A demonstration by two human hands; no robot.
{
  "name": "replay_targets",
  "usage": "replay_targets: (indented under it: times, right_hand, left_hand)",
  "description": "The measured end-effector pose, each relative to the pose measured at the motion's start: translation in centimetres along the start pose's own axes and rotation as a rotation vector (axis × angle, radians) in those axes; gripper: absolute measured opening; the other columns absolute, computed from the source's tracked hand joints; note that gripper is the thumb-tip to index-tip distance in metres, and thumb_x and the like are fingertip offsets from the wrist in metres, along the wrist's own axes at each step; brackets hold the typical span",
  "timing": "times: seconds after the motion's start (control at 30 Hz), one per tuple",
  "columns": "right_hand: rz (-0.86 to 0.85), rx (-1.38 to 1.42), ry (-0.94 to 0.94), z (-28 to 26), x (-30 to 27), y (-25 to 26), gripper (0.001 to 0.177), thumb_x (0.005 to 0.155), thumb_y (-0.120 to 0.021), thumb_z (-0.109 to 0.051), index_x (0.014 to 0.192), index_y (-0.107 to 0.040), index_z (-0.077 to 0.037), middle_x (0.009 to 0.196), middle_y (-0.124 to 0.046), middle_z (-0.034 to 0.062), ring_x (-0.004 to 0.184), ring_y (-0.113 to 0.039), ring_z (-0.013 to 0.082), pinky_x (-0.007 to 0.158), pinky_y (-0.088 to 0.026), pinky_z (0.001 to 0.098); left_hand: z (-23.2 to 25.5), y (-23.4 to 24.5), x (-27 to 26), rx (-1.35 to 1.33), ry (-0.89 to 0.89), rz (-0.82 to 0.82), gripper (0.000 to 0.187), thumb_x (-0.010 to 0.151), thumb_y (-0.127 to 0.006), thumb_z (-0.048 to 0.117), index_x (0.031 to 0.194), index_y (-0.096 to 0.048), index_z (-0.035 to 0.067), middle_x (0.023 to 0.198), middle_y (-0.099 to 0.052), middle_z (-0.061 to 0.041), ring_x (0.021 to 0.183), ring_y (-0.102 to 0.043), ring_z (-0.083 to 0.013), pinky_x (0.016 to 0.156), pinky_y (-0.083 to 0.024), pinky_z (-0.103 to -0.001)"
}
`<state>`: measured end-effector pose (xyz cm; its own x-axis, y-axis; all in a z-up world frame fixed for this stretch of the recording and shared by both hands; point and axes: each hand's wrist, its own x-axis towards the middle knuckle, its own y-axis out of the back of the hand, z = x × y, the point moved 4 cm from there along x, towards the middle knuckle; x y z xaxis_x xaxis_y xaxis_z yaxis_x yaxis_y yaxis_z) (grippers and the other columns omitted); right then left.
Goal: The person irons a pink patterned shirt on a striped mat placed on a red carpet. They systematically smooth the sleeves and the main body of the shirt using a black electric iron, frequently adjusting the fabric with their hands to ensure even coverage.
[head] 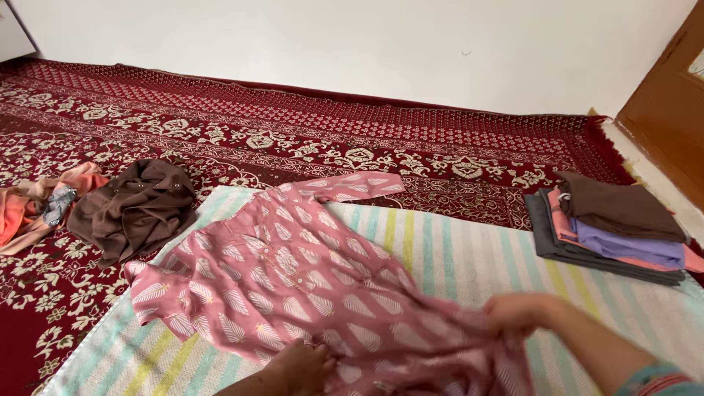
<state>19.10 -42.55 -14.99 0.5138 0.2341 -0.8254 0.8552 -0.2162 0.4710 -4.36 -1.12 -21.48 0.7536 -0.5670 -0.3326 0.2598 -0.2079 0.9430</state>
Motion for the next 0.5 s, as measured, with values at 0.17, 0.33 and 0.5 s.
replay_targets:
  times: [0.17,0.33,0.5]
  right_hand:
    - [1.202,-0.249,0.355,-1.5,-2.8,7.7,0.068,0.062,-0.085,-0.04,0.118,-0.073,-0.005,0.101,-0.074,0.0204,0.083,-0.069,0.043,0.068,-0.055,0.0515]
    - [0.903,-0.305,0.377,-4.7,-2.8,-0.3,0.044,0.07,-0.081,-0.039,0.103,-0.08,-0.011,0.098,-0.077,0.0161,0.093,-0.073,0.034,0.083,-0.056,0.0451]
    - [0.253,-0.482,0.214,-7.4,-5.1,-13.0,0.046,0.081,-0.072,-0.052,0.093,-0.079,-0.007,0.094,-0.078,0.0174,0.09,-0.076,0.0292,0.082,-0.057,0.0414]
  left_hand:
    - [2.0,4.1,-0.5,-0.023,0.032,0.05,0.073,0.088,-0.069,0.04,0.147,-0.047,0.004,0.127,-0.055,-0.019,0.104,-0.063,-0.0375,0.084,-0.05,-0.051]
    - [1.8,1.9,1.8,0.2,0.049,0.261,0.048,0.085,-0.065,0.02,0.131,-0.058,0.008,0.126,-0.057,-0.014,0.105,-0.064,-0.0328,0.073,-0.053,-0.048]
    - [0.1,0.0,3.0,0.096,0.137,0.072,0.03,0.094,-0.059,0.017,0.122,-0.062,0.007,0.118,-0.063,-0.013,0.104,-0.064,-0.0319,0.08,-0.055,-0.048]
